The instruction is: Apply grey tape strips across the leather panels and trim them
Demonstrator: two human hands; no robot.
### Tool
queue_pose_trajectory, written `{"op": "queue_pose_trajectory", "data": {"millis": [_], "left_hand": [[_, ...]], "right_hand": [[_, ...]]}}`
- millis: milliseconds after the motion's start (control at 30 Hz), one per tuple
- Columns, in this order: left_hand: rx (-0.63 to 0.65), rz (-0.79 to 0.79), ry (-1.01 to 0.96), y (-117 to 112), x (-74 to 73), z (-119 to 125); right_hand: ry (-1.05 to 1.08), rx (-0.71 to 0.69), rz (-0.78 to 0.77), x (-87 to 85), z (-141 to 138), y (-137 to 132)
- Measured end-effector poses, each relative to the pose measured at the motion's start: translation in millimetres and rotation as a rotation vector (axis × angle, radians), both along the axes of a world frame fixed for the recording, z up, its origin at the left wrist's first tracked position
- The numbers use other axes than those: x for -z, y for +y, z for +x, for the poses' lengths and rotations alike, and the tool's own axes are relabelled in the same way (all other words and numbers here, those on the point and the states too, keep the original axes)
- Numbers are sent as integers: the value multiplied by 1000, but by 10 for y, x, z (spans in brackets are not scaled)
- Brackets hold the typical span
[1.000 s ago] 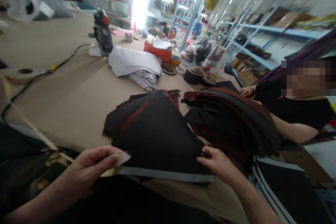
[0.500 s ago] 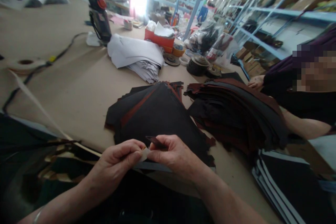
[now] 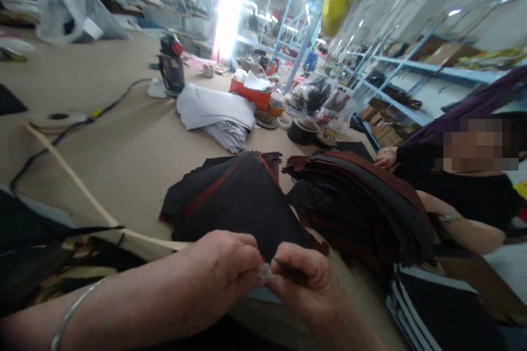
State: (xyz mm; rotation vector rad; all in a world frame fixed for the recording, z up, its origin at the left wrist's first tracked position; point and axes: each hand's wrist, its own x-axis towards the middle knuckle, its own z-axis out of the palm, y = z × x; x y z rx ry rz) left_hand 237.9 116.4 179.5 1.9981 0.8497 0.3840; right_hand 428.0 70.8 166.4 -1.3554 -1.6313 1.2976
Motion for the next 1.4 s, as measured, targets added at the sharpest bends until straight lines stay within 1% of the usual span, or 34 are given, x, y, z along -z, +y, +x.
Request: {"op": "queue_pose_trajectory", "data": {"millis": [67, 133, 200, 267, 333, 400, 467, 533, 567, 633, 733, 800, 867, 900, 967, 1000, 1067, 1133, 1200, 1267, 1333, 1400], "left_hand": [[-20, -134, 30, 20, -3, -1], [-38, -245, 70, 35, 54, -58], [-81, -332, 102, 42, 157, -167], [-169, -384, 91, 43, 291, -316], [-286, -424, 54, 38, 430, -489], [-403, -497, 35, 23, 549, -663], [-499, -598, 6, -6, 637, -813], [-567, -669, -17, -54, 701, -929], [-594, -672, -12, -84, 730, -974], [-642, -613, 30, -153, 794, -1050], [-659, -424, 89, -272, 916, -1153], [-633, -252, 85, -349, 1002, -1225], [-581, -113, 59, -403, 1069, -1292], [-540, -75, 44, -416, 1087, -1317], [-439, -38, 26, -404, 1073, -1340], [-389, -22, 29, -381, 1038, -1331], [-323, 11, 65, -309, 918, -1266], [-301, -2, 137, -219, 752, -1137], [-288, -75, 183, -122, 574, -966], [-237, -195, 157, -22, 418, -787], [-114, -342, 83, 79, 310, -629], [16, -459, 52, 170, 256, -506]], "right_hand": [[-8, 46, -2, 47, 56, -28], [-12, 38, 3, 105, 76, -22], [-23, 13, 25, 146, 66, 28], [-37, 32, 47, 162, 43, 135], [-34, 77, 50, 159, 26, 299], [-13, 109, 40, 156, 19, 506], [-7, 139, 26, 175, 16, 736], [-13, 167, 30, 229, 13, 976], [-18, 179, 33, 270, 12, 1095], [-14, 216, 30, 374, 14, 1315], [30, 294, -2, 520, 27, 1546], [97, 311, -21, 559, 35, 1598], [183, 289, -34, 533, 41, 1565], [224, 274, -36, 499, 43, 1524], [283, 249, -30, 405, 46, 1415], [300, 240, -25, 352, 45, 1354], [313, 230, -16, 250, 39, 1239], [314, 231, -10, 172, 32, 1140], [318, 215, -8, 124, 32, 1060], [337, 196, -2, 100, 46, 991], [374, 188, 8, 84, 76, 927], [411, 190, 28, 63, 116, 866]]}}
